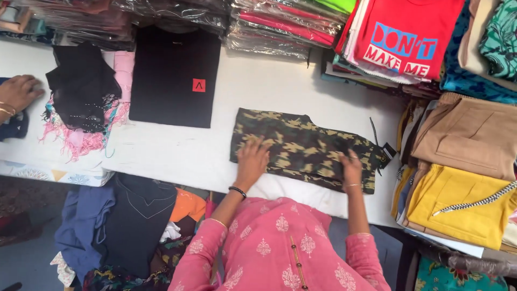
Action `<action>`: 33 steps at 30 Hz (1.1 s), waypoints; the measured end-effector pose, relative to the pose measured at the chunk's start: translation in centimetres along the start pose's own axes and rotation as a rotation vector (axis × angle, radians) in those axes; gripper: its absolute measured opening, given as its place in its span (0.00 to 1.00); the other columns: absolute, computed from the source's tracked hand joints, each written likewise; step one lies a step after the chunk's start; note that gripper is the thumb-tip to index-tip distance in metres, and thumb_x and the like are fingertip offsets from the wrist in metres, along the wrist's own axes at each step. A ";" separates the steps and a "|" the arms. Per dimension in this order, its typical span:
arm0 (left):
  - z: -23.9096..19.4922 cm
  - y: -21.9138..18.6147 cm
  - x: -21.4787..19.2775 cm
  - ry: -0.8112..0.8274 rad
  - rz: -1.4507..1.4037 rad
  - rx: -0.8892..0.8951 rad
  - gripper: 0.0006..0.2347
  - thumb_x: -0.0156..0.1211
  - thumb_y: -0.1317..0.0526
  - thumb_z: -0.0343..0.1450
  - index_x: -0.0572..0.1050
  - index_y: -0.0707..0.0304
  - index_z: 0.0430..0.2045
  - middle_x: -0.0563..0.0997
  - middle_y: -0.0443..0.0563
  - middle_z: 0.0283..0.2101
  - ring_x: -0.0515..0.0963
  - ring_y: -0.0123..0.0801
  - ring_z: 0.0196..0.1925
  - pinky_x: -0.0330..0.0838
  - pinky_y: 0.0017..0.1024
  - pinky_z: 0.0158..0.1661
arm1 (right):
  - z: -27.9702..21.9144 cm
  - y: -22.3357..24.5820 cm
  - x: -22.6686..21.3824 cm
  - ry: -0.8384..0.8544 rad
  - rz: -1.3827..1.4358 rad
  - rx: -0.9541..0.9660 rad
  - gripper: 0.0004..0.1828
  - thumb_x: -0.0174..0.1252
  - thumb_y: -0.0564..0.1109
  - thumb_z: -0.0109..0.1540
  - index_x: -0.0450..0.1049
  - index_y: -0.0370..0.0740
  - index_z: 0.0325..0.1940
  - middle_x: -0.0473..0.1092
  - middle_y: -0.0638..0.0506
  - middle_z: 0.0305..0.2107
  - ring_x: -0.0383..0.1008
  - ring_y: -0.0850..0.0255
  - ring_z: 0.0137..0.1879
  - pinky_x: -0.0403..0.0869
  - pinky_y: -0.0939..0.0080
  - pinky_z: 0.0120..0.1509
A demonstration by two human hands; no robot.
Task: The person folds various clothing items on a white table, including a red t-shirt, yellow shorts, a black t-shirt, beige shorts, and camouflage pants. They smooth out each item before folding it neatly and placing it into a cardboard box.
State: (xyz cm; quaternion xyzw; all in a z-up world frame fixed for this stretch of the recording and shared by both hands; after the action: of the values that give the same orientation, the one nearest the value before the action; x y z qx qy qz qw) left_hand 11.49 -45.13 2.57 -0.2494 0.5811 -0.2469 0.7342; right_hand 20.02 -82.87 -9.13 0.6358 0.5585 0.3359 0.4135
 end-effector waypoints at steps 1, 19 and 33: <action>0.2 0.5 -0.6 0.034 0.181 -0.014 0.15 0.55 0.59 0.73 0.76 0.56 0.54 0.70 0.54 0.67 0.66 0.55 0.67 0.61 0.57 0.60 | 0.1 0.7 -2.2 -0.059 -0.076 -0.022 0.33 0.62 0.44 0.65 0.64 0.29 0.72 0.75 0.47 0.47 0.73 0.65 0.47 0.73 0.66 0.53; -4.0 6.4 -0.7 0.042 -0.284 -0.260 0.15 0.64 0.62 0.72 0.76 0.63 0.52 0.79 0.61 0.51 0.79 0.52 0.53 0.74 0.40 0.53 | -2.3 5.0 -10.9 -0.338 -0.734 -0.389 0.25 0.63 0.43 0.63 0.73 0.37 0.64 0.76 0.43 0.43 0.77 0.52 0.48 0.74 0.54 0.57; -6.8 7.6 0.6 -0.238 -0.516 -0.576 0.17 0.74 0.65 0.64 0.71 0.63 0.42 0.80 0.51 0.35 0.81 0.30 0.35 0.78 0.28 0.38 | 4.1 8.3 28.1 0.279 -1.019 -0.649 0.20 0.60 0.62 0.64 0.83 0.48 0.49 0.76 0.46 0.45 0.69 0.40 0.55 0.64 0.30 0.54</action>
State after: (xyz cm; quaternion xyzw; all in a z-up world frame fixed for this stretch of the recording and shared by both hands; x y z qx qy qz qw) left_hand 5.53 -40.33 -4.19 -0.6096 0.4556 -0.2195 0.6104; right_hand 31.48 -55.96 -4.44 0.0812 0.7101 0.3288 0.6173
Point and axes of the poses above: each hand's wrist, its own z-axis towards the middle knuckle, its own x-axis out of the palm, y = z × x, the point moved 8 cm from there along z, towards the middle knuckle
